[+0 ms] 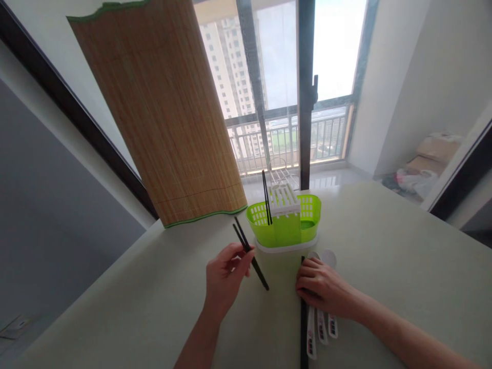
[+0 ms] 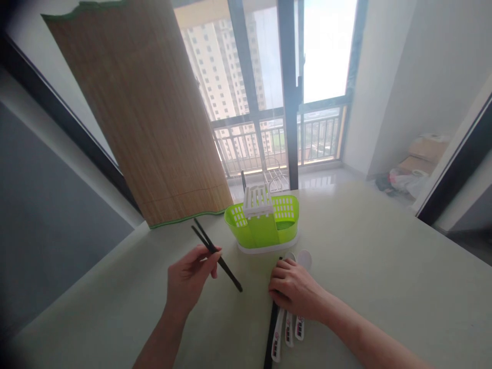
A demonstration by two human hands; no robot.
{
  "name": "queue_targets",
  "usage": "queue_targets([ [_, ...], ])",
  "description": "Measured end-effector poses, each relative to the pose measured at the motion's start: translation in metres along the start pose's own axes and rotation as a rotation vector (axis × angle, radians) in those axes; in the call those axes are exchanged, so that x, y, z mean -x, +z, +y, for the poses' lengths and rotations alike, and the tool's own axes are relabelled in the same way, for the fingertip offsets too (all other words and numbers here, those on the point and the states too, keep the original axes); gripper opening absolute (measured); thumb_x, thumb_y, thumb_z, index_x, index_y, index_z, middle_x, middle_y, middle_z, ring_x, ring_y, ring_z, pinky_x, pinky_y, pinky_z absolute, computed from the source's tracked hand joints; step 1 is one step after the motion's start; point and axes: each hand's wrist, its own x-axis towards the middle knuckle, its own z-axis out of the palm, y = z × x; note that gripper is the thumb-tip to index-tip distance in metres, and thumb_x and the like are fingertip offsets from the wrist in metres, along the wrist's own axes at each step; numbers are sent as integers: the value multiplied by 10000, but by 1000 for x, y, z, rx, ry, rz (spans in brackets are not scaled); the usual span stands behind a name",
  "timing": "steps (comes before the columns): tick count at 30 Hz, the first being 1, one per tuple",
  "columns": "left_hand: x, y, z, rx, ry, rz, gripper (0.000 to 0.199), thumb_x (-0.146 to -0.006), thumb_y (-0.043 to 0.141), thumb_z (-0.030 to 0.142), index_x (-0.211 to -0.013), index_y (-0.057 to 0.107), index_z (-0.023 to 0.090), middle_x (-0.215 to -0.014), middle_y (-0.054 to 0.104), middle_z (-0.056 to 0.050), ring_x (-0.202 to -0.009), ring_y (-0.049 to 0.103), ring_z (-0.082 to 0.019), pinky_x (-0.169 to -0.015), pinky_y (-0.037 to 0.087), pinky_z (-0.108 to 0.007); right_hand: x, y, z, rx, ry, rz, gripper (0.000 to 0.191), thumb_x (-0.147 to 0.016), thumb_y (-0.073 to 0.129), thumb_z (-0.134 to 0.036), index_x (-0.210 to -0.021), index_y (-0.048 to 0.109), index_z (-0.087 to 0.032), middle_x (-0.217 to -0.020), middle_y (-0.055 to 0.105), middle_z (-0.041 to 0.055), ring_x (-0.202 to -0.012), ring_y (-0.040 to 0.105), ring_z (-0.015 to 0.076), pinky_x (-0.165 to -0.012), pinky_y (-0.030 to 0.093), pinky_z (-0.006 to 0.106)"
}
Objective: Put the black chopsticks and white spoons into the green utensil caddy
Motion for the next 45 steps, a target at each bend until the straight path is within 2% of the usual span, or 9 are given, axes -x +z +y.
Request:
queue_targets([
  [2, 0, -2, 0, 84, -43, 123, 160, -782, 658, 311, -879, 682, 186, -641, 595, 39, -464, 493, -57, -447, 424, -173, 0, 1, 0, 2, 3, 1, 92, -855, 535, -181, -779, 585, -202, -844, 607, 34, -843, 488, 187, -790, 344, 338],
  [4, 2, -1, -4, 76, -66, 166, 162, -757, 688, 311, -852, 694, 180, -657, 623, 32, -469, 489, -51, -450, 416, -167, 0, 1, 0, 4, 2, 0, 90, -855, 537, -181, -782, 586, -202, -846, 606, 32, -844, 489, 185, -788, 346, 334],
  [12, 10, 18, -8, -104, 0, -42, 127, -764, 672, 297, -825, 731, 202, -776, 714, -9, -628, 619, -118, -568, 514, -207, 0, -1, -1, 23, 8, -5, 101, -869, 526, -193, -790, 587, -208, -843, 610, 30, -845, 499, 183, -784, 347, 328],
  [19, 14, 16, -3, -134, 66, 60, 153, -786, 658, 308, -883, 708, 200, -808, 715, -11, -600, 626, -112, -545, 516, -199, 0, -3, -1, -5, 47, 15, 83, -851, 538, -210, -928, 569, -212, -857, 624, 29, -833, 511, 196, -771, 340, 338],
  [25, 19, 24, 9, -132, 118, -94, 89, -793, 652, 276, -831, 702, 214, -767, 704, 4, -580, 610, -97, -538, 507, -186, 1, 3, -5, -73, 215, 162, 223, -788, 628, -315, -920, 497, -191, -730, 582, 0, -710, 497, 182, -690, 351, 316],
  [29, 21, 29, 17, -127, 160, -110, 75, -792, 653, 265, -809, 702, 210, -774, 705, -4, -577, 592, -94, -542, 503, -190, -3, 11, -5, -61, 142, 149, 172, -877, 538, -294, -1016, 539, -191, -735, 602, 9, -718, 518, 179, -720, 344, 326],
  [33, 24, 30, 23, -92, 207, -123, 55, -795, 652, 228, -816, 700, 214, -781, 698, -3, -591, 584, -85, -540, 491, -176, -6, 16, -7, -6, 60, 112, 174, -926, 480, -313, -826, 571, -203, -734, 604, 25, -732, 509, 179, -721, 321, 331],
  [40, 32, 40, 22, 29, 176, -234, 62, -812, 623, 202, -848, 673, 206, -807, 685, -4, -640, 609, -90, -562, 516, -173, -8, 17, -13, -64, 60, 64, 130, -923, 490, -286, -870, 575, -203, -788, 637, 36, -790, 536, 187, -758, 314, 333],
  [45, 30, 40, 24, 36, 167, -246, 76, -812, 617, 178, -850, 677, 207, -805, 685, 2, -657, 619, -93, -569, 525, -173, -8, 18, -13, -68, 71, 55, 88, -901, 510, -257, -851, 562, -207, -800, 644, 24, -786, 535, 187, -765, 308, 335],
])
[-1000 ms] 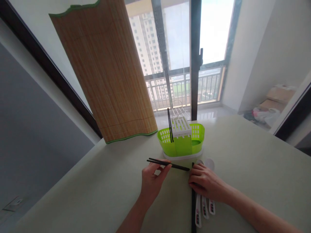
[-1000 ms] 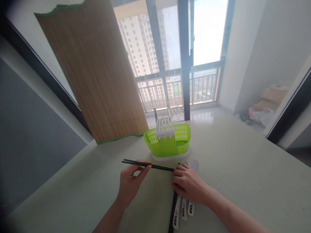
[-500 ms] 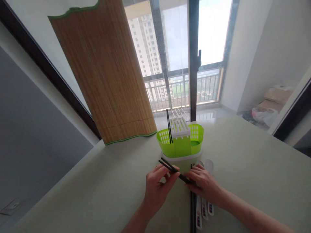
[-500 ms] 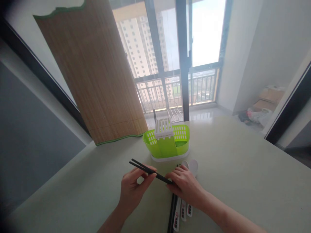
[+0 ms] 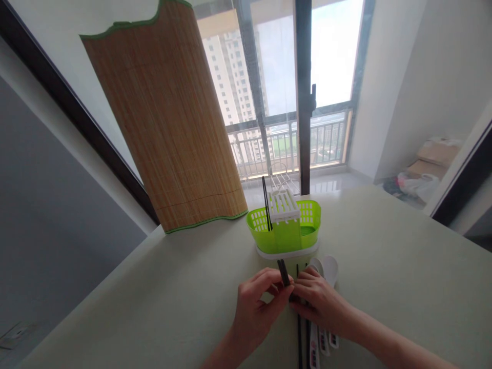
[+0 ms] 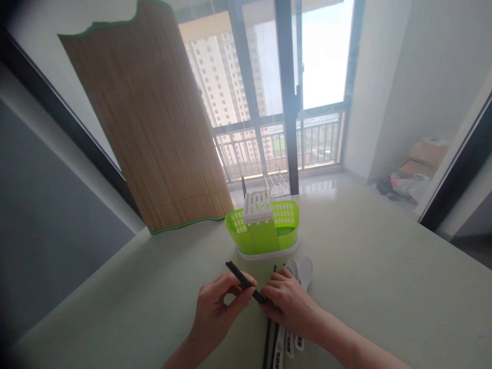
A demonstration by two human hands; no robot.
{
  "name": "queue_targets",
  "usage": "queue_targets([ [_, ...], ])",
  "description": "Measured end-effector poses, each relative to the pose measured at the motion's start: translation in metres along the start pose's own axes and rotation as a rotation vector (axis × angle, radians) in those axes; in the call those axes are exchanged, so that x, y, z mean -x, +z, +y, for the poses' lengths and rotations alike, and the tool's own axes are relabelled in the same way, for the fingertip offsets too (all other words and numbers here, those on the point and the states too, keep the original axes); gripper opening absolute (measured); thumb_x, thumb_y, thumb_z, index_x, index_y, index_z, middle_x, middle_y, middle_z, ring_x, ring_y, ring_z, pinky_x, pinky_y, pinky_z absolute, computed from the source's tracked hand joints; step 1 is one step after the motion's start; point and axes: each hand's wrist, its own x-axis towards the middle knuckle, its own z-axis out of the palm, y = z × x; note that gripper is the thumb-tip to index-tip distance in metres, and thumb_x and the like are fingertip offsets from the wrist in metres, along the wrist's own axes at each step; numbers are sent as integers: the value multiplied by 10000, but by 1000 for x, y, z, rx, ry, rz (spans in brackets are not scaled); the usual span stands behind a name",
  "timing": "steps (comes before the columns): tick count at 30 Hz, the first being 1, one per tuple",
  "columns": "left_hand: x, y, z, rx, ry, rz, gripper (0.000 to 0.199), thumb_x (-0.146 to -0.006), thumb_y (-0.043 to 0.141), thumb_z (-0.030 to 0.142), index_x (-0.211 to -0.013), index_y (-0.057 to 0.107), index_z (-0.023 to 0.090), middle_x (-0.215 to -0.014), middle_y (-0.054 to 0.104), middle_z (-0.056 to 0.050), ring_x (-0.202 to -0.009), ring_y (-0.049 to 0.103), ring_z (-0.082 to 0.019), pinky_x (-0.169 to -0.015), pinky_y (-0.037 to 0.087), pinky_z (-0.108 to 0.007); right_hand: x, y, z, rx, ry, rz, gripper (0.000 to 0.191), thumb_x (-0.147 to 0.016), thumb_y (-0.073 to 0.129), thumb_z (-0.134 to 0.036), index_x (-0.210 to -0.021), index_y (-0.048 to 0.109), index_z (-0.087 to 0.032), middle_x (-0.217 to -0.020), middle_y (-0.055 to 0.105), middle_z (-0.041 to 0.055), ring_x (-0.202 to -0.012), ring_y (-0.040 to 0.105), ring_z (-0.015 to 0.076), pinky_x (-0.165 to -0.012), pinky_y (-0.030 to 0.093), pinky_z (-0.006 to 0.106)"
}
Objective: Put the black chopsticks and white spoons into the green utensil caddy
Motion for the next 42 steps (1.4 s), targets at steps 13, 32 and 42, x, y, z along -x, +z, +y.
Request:
queue_targets([
  [13, -81, -77, 31, -125, 263, 727, 98, -747, 700, 242, -825, 713, 182, -841, 718, -13, -769, 666, -140, -661, 562, -232, 4, -12, 9, 27, 23, 35, 156, -885, 484, -164, -973, 593, -232, -811, 622, 14, -785, 489, 184, -780, 299, 351],
  [32, -171, -39, -99, -414, -165, 173, 239, -760, 639, 371, -841, 733, 166, -746, 729, -37, -666, 665, -174, -600, 487, -256, 4, -6, 19, 157, -37, 51, 127, -903, 454, -193, -840, 562, -218, -768, 606, 8, -762, 473, 171, -786, 298, 354],
  [42, -149, -36, -71, -513, -19, 368, 256, -820, 572, 306, -1038, 641, 191, -988, 661, -40, -749, 580, -137, -664, 461, -248, 5, -6, 18, 145, -27, 57, 120, -893, 471, -193, -823, 562, -225, -768, 621, -3, -770, 481, 169, -811, 300, 359],
])
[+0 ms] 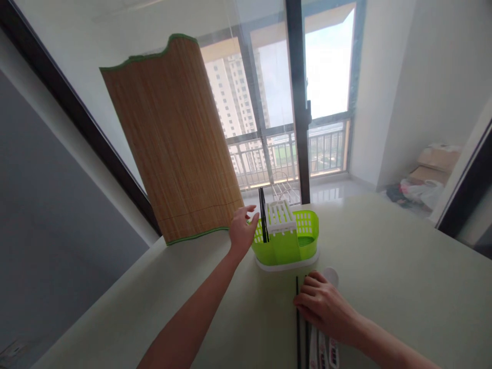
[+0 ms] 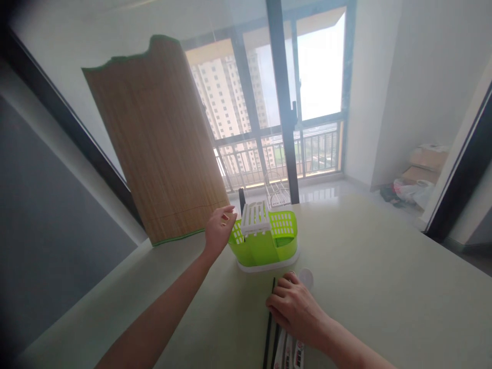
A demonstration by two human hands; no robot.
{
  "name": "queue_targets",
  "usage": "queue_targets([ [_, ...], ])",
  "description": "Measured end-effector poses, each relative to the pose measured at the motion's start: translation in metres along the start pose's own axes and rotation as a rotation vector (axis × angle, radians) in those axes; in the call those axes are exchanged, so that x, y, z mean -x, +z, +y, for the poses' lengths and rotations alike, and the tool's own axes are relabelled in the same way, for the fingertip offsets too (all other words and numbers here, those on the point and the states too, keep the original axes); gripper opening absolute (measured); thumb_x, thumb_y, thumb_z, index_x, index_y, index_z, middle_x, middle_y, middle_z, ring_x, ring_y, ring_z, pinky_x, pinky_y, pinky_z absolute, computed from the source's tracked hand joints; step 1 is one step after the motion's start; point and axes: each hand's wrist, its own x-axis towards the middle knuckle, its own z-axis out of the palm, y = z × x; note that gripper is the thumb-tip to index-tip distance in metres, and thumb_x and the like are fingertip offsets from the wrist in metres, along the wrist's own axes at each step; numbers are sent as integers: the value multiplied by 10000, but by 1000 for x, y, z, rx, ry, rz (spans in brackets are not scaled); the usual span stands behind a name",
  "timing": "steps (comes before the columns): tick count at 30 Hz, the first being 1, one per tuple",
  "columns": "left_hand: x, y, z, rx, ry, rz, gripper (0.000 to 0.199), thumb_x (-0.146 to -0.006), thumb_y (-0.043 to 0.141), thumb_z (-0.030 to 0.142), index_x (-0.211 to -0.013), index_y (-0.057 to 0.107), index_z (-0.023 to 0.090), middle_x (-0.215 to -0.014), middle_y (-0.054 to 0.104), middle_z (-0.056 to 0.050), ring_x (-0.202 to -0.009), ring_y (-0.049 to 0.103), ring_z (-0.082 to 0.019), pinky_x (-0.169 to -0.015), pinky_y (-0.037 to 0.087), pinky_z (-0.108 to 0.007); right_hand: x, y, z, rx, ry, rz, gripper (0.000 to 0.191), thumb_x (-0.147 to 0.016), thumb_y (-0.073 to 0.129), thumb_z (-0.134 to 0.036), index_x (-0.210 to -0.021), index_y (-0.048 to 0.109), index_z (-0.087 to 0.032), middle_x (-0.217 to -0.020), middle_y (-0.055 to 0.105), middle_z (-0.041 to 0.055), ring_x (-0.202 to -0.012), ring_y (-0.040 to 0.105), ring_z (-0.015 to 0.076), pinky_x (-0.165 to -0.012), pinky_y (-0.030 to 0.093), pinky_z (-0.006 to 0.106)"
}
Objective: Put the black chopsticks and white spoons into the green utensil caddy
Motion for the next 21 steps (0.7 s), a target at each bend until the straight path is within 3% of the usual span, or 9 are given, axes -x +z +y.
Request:
queue_targets([
  [2, 26, -9, 9, 38, 32, 44, 195, -840, 549, 309, -988, 625, 207, -917, 643, -13, -705, 550, -117, -596, 432, -214, 0, -1, 0, -3, 6, -5, 113, -886, 481, -190, -819, 565, -224, -769, 625, -1, -773, 481, 170, -808, 301, 357],
  [5, 76, -18, 20, 76, 34, -18, 114, -852, 537, 294, -908, 592, 212, -814, 612, 13, -652, 516, -100, -580, 408, -198, 0, -3, 0, -9, 13, -16, 108, -886, 486, -191, -828, 571, -223, -772, 630, 1, -772, 480, 172, -798, 304, 353],
  [11, 159, -19, 28, 26, 23, -445, 82, -851, 525, 271, -840, 579, 211, -786, 614, 9, -691, 532, -122, -653, 407, -237, 0, -7, -1, -43, 17, -41, 91, -885, 500, -192, -898, 581, -231, -812, 647, 1, -797, 487, 183, -784, 315, 349],
  [16, 181, -15, 37, -130, 35, -727, 301, -725, 650, 473, -875, 597, 218, -883, 632, -29, -831, 568, -202, -711, 424, -295, 0, -10, -3, -95, 40, -45, 127, -895, 467, -175, -908, 588, -212, -825, 636, 28, -811, 509, 189, -771, 343, 334],
  [18, 182, -14, 41, -173, 44, -773, 384, -683, 667, 521, -913, 599, 222, -935, 629, -47, -876, 566, -226, -748, 430, -317, 0, -12, -3, -103, 54, -25, 156, -910, 437, -179, -921, 591, -203, -818, 624, 39, -802, 522, 187, -762, 359, 327],
  [21, 181, -13, 43, -212, 23, -801, 315, -681, 670, 437, -907, 595, 231, -945, 621, -40, -897, 567, -225, -772, 431, -316, 0, -12, -2, -114, 48, 1, 181, -923, 414, -191, -937, 594, -197, -825, 616, 51, -809, 542, 186, -751, 379, 315],
])
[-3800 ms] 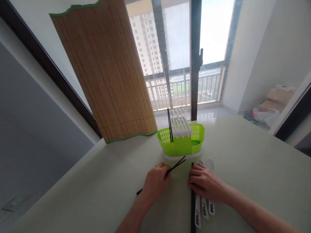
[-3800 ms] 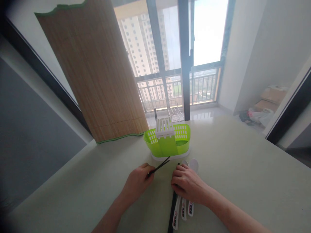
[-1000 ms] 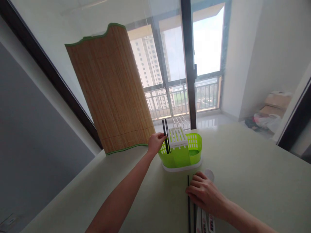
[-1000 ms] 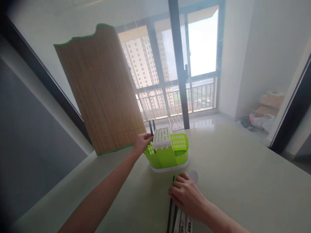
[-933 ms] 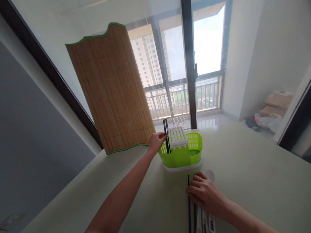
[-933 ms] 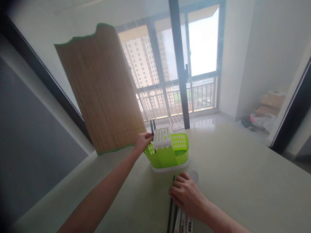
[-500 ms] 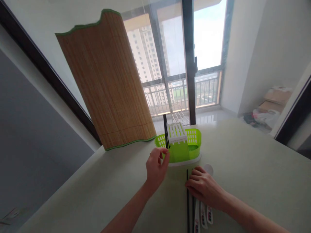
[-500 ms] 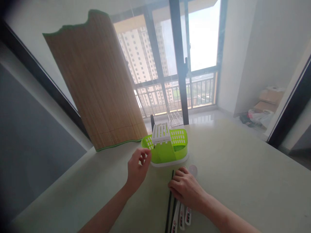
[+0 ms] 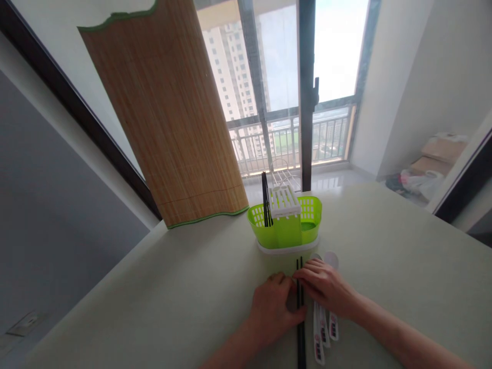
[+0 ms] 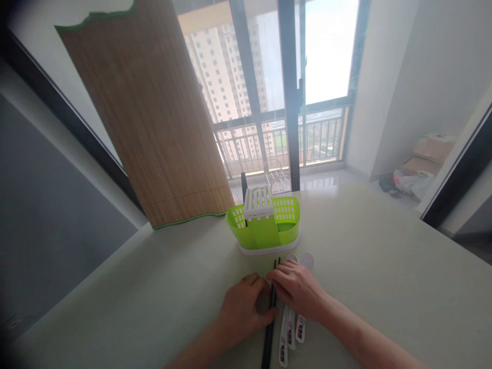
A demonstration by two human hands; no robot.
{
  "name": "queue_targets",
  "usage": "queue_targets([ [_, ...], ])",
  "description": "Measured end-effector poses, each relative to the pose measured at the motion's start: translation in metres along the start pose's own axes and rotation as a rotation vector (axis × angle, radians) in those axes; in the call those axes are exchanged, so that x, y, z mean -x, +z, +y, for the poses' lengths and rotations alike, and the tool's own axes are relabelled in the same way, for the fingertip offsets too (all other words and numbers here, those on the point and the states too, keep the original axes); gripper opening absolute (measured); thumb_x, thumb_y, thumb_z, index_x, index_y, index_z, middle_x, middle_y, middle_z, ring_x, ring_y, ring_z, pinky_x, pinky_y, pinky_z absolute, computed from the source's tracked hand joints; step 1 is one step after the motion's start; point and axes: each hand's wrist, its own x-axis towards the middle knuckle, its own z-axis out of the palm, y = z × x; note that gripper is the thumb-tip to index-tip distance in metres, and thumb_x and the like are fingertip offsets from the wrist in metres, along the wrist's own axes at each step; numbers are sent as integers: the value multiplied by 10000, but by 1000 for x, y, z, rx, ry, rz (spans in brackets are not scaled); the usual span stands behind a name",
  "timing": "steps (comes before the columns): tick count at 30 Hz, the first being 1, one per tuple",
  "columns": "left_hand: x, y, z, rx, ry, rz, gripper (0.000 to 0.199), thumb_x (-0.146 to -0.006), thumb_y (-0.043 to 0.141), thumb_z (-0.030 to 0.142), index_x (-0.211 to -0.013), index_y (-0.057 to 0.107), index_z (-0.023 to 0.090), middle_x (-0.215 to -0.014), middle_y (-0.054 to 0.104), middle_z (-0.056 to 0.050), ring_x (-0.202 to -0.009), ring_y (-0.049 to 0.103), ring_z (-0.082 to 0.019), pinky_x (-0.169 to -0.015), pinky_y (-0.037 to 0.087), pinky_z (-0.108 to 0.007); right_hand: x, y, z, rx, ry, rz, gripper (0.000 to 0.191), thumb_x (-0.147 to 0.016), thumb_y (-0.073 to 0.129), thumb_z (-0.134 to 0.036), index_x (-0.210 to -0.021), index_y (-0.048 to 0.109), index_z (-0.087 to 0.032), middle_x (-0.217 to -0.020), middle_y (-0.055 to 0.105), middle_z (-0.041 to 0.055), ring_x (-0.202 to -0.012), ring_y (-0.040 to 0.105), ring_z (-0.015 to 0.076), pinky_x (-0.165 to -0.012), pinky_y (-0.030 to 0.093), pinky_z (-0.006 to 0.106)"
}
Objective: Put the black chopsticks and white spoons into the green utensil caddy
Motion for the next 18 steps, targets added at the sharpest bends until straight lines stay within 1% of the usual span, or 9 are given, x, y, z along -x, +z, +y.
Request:
queue_targets([
  [3, -2, -5, -2, -44, -39, -15, 220, -699, 631, 340, -881, 585, 226, -921, 618, -32, -859, 580, -212, -736, 433, -303, 0, 0, 1, -2, -9, 4, 189, -920, 410, -180, -963, 594, -196, -834, 617, 54, -812, 544, 185, -743, 384, 310],
  [6, -5, -11, -8, -166, -91, -20, 143, -753, 526, 248, -878, 583, 205, -904, 624, -52, -834, 596, -222, -690, 436, -306, -1, 1, 1, 8, -30, -18, 181, -909, 421, -166, -958, 591, -202, -843, 628, 48, -814, 535, 188, -750, 374, 321],
  [9, -8, -15, -17, -313, -169, -6, 181, -766, 451, 171, -886, 587, 174, -889, 629, -85, -808, 612, -236, -653, 437, -308, -1, 2, 2, 24, -59, -24, 174, -910, 424, -171, -937, 592, -205, -846, 639, 48, -813, 529, 189, -757, 366, 329],
  [11, -9, -15, -22, -360, -191, 2, 196, -767, 436, 154, -891, 588, 159, -883, 629, -99, -784, 619, -238, -638, 438, -309, 0, 1, 2, 36, -63, -25, 174, -916, 423, -181, -935, 594, -204, -835, 639, 50, -800, 529, 185, -748, 364, 327],
  [16, -9, -16, -26, -346, -200, 27, 225, -787, 399, 121, -908, 585, 159, -860, 642, -106, -730, 627, -226, -606, 423, -299, 0, 1, 2, 53, -62, -33, 179, -915, 424, -178, -956, 596, -202, -819, 638, 51, -789, 536, 181, -736, 363, 321],
  [18, -9, -18, -26, -333, -208, 16, 258, -795, 380, 97, -915, 594, 173, -873, 650, -106, -730, 628, -215, -606, 416, -290, -1, 1, 2, 50, -68, -32, 181, -914, 424, -178, -964, 596, -201, -827, 641, 54, -796, 538, 183, -741, 364, 323],
])
